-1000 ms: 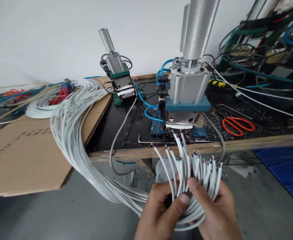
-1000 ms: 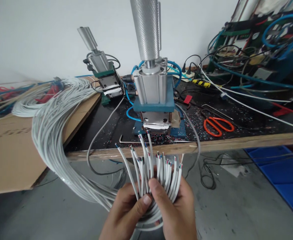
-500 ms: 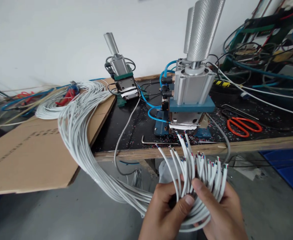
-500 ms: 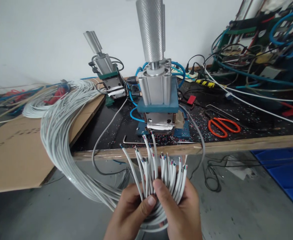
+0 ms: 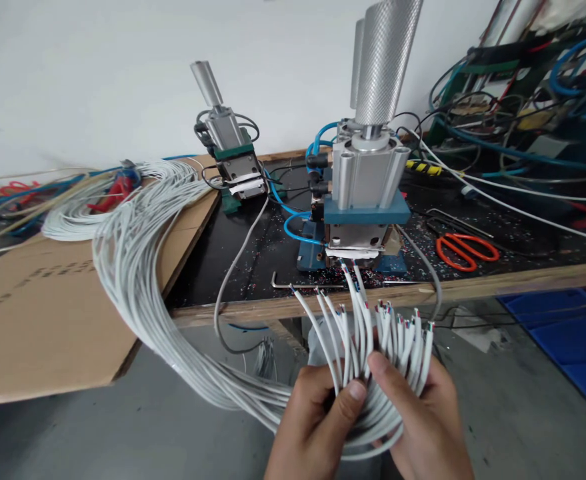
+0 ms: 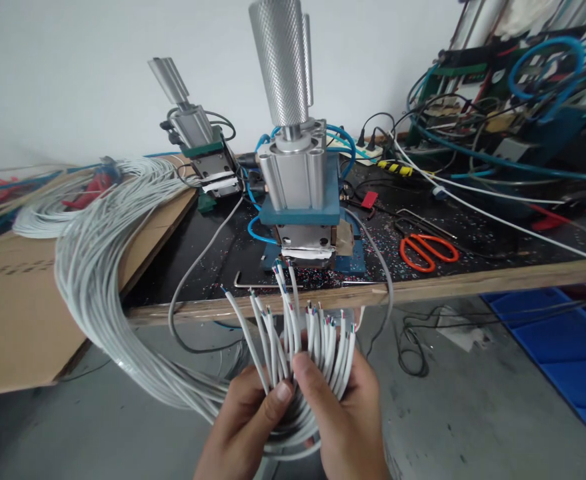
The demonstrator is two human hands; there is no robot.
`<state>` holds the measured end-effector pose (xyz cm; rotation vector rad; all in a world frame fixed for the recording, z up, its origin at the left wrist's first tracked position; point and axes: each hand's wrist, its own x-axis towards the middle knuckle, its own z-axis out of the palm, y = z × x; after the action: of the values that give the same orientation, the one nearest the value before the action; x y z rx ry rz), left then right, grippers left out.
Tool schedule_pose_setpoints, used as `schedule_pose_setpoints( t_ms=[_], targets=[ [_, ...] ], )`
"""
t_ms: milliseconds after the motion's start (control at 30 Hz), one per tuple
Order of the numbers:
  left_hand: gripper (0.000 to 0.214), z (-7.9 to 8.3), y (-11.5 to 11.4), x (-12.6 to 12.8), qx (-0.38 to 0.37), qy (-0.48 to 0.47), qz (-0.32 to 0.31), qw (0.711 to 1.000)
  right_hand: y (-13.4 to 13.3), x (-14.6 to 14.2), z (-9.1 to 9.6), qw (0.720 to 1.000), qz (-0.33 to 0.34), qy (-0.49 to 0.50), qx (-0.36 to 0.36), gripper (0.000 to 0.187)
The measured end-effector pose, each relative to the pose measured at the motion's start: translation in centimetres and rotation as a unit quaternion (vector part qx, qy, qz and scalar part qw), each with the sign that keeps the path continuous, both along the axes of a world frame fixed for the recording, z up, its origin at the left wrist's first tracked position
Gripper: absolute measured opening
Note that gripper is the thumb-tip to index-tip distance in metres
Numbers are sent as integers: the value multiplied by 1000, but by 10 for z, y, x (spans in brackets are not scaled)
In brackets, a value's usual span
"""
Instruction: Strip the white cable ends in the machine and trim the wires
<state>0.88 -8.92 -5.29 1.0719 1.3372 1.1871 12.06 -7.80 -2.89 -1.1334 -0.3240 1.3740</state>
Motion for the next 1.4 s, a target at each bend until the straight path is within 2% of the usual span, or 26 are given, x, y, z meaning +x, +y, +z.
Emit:
schedule_pose_setpoints(
  t_ms=[167, 433, 600, 767, 967, 1167, 1267, 1400],
  targets=[
    [40, 1, 1, 0, -3, 17, -11, 1000, 0, 2, -4, 1000, 28, 12, -1, 43],
    [44, 5, 3, 2, -32, 4, -8, 999, 0, 2, -4, 999, 29, 19, 1, 41],
    [43, 7, 4, 3, -39, -9, -19, 999, 0, 0, -4, 1000, 0, 11, 10, 39],
    [38, 1, 2, 1, -35, -17, -20, 999, 0, -1, -8, 1000, -9, 24, 8, 39],
    [35, -2, 1, 1, -22, -30, -33, 999, 0, 7, -28, 999, 21, 16, 30, 42],
    [32, -3, 1, 2, -12, -34, -35, 999, 0, 15, -49, 996, 55, 34, 56, 37],
    [32, -4, 0, 1, -11, -35, -36, 999, 1, 13, -45, 998, 36, 30, 51, 36],
    [34, -7, 0, 0, -13, -20, -43, 999, 0, 4, -28, 1000, -15, 15, 13, 39]
  ],
)
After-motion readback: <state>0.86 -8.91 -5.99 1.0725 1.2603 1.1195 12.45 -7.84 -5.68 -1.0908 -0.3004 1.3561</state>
